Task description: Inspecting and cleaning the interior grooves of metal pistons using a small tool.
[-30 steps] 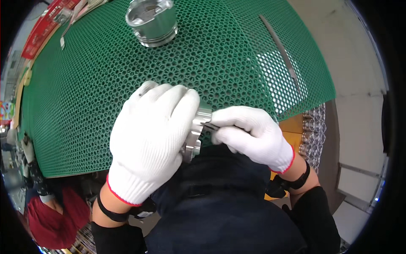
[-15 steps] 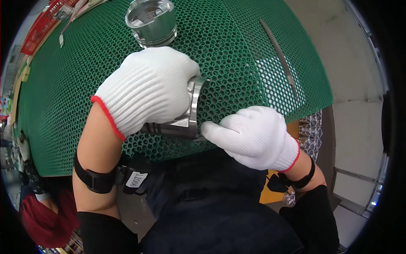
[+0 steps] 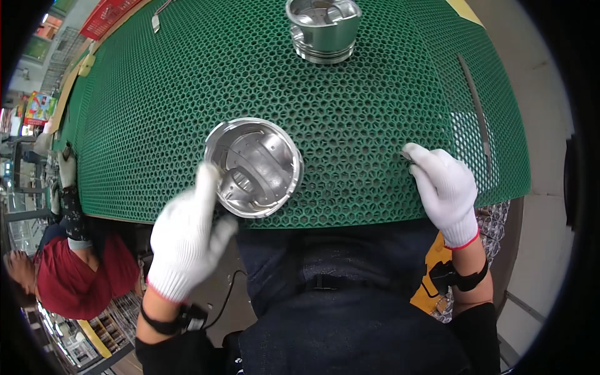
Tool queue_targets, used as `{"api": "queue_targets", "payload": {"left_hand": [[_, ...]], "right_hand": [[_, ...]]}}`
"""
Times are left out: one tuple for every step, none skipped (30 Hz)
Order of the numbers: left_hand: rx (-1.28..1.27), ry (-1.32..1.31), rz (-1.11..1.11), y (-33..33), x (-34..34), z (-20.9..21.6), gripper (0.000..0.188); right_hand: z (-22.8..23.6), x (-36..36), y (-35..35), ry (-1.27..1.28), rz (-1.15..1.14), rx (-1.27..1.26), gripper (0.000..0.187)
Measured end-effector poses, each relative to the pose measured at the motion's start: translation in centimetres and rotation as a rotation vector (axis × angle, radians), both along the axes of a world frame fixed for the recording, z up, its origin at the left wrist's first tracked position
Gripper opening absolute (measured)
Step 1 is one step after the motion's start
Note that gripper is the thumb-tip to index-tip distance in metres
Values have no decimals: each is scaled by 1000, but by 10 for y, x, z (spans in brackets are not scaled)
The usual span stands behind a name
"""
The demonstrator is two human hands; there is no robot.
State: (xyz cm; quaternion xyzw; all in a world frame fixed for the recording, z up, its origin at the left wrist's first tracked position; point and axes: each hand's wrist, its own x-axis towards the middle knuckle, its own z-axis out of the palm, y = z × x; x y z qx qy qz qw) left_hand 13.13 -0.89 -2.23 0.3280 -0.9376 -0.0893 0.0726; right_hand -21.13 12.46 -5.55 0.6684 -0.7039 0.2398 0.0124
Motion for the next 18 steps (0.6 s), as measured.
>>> {"api": "queue_targets", "payload": {"left_hand": [[157,-69,-30,6,-2,20,84],[465,-66,-127,3,-6,46,78],[472,33,-363,-3,-1,54,69],[294,201,-397,-10,-5,47,64],[111,366,-433,-17,-17,41,59],[-122,192,-519,-27,-45,49,60],[-234,74,-536,-35,-53,30,61],[-305,57,-553,-42,-49,18,63],[-379,41,-592,-53,-48,14,65],[-359,9,-556,-57,-54,28,55],[-347,168,-494,-75,-49,28,55],[-438,251,-320,-90,-38,22,51],[-505,147,-308,-113,-29,30,46],[-489,60,-226,-146,-6,26,43],[-540,-49,-54,-169,18,24,39],[-517,-248,185,-191,44,21,40],[-265,-209,505,-188,45,28,56],[-252,-138,543,-194,38,32,64]], "right_hand": [[-3,2,0,24,-39,-38,31],[-4,1,0,35,-40,-47,30],[-4,2,-1,26,-24,-57,30],[-2,4,-1,33,-36,-51,31],[-1,4,-2,40,-53,-47,31],[-2,2,1,70,-45,-48,32],[-3,1,1,76,-62,-64,32],[-5,-1,2,70,-7,-83,33],[-9,-5,3,64,24,-103,34],[-11,-4,5,58,37,-138,34],[-12,-6,6,85,31,-141,33],[-13,-6,7,90,30,-143,32],[-14,-7,8,90,30,-152,32],[-12,-5,9,82,2,-172,32],[-8,-4,9,97,19,-177,32],[-5,-4,9,116,43,-178,32],[-4,-5,9,110,32,-188,32],[-1,-5,11,98,34,-180,33]]}}
